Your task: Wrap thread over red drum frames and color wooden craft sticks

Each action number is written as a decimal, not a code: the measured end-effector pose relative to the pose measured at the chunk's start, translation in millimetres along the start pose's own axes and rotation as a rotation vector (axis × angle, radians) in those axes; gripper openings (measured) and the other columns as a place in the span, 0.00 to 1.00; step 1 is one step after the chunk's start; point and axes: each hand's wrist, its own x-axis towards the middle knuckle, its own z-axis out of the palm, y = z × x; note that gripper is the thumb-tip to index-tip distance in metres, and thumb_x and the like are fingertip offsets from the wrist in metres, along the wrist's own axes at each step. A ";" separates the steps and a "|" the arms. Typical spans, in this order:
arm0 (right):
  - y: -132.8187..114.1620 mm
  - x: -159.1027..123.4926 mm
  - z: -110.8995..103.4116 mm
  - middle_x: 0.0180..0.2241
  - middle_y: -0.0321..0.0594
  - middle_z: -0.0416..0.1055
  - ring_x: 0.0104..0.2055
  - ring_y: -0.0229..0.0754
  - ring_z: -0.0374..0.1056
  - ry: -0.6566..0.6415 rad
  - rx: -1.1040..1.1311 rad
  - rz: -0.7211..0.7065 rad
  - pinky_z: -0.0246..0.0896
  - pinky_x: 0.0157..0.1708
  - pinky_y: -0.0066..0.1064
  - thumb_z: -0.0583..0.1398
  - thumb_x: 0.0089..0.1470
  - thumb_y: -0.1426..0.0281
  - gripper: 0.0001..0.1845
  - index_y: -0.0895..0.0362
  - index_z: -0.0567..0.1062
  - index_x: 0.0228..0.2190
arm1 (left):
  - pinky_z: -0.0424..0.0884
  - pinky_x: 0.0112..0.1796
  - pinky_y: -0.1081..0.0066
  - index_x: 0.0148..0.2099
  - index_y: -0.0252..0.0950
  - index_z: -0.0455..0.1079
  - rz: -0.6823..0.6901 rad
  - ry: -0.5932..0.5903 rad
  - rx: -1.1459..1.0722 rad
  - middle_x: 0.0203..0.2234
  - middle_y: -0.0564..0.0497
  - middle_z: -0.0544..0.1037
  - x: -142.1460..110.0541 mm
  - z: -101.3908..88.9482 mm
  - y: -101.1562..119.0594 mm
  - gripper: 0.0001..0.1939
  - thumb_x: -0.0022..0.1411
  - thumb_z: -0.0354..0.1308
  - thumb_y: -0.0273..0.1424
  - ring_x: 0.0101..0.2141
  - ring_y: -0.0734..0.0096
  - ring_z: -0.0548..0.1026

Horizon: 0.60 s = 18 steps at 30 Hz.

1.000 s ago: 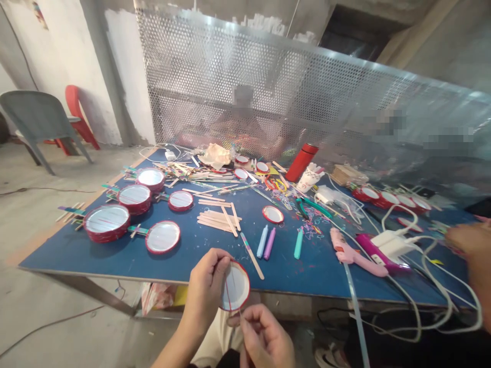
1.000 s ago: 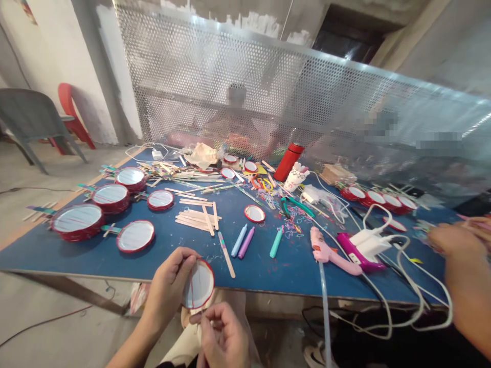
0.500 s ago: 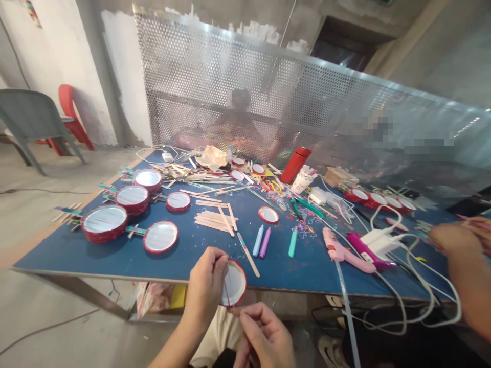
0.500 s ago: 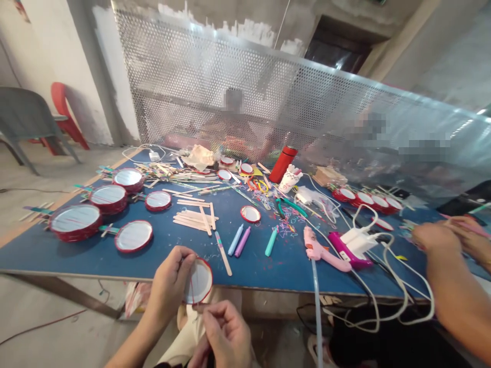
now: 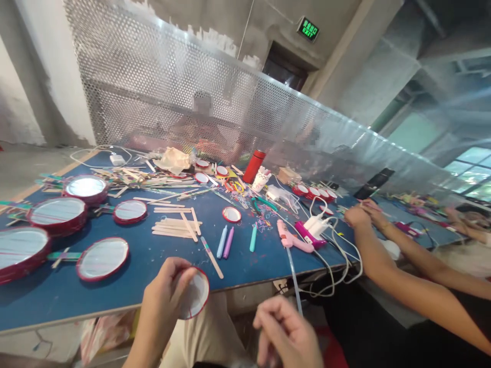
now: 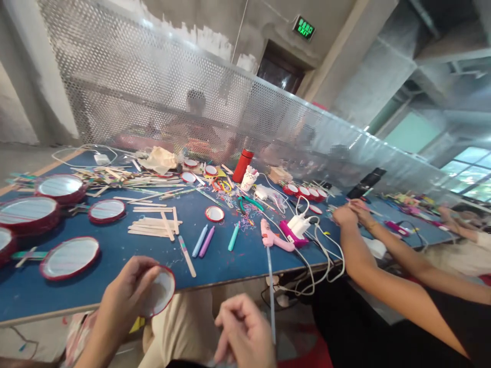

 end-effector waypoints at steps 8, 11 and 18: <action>-54.7 136.8 -56.5 0.31 0.38 0.76 0.32 0.39 0.72 0.109 -0.660 -0.353 0.69 0.36 0.33 0.63 0.59 0.60 0.14 0.58 0.77 0.31 | 0.74 0.32 0.76 0.37 0.43 0.77 0.044 -0.074 0.060 0.28 0.55 0.84 3.6 -2.3 -4.4 0.12 0.58 0.59 0.44 0.28 0.66 0.81; -59.6 170.8 -42.8 0.48 0.42 0.73 0.45 0.42 0.72 0.132 -0.677 -0.373 0.71 0.45 0.38 0.61 0.64 0.61 0.14 0.55 0.75 0.47 | 0.76 0.32 0.76 0.39 0.44 0.79 0.083 -0.162 0.062 0.31 0.54 0.86 7.4 -4.6 -8.8 0.12 0.59 0.59 0.43 0.31 0.64 0.83; -63.8 184.2 -22.2 0.53 0.41 0.70 0.51 0.48 0.71 0.156 -0.672 -0.385 0.70 0.49 0.41 0.61 0.64 0.60 0.17 0.54 0.73 0.51 | 0.73 0.30 0.75 0.33 0.43 0.76 0.106 -0.186 0.059 0.25 0.54 0.83 4.8 -6.0 0.4 0.12 0.61 0.56 0.42 0.25 0.67 0.79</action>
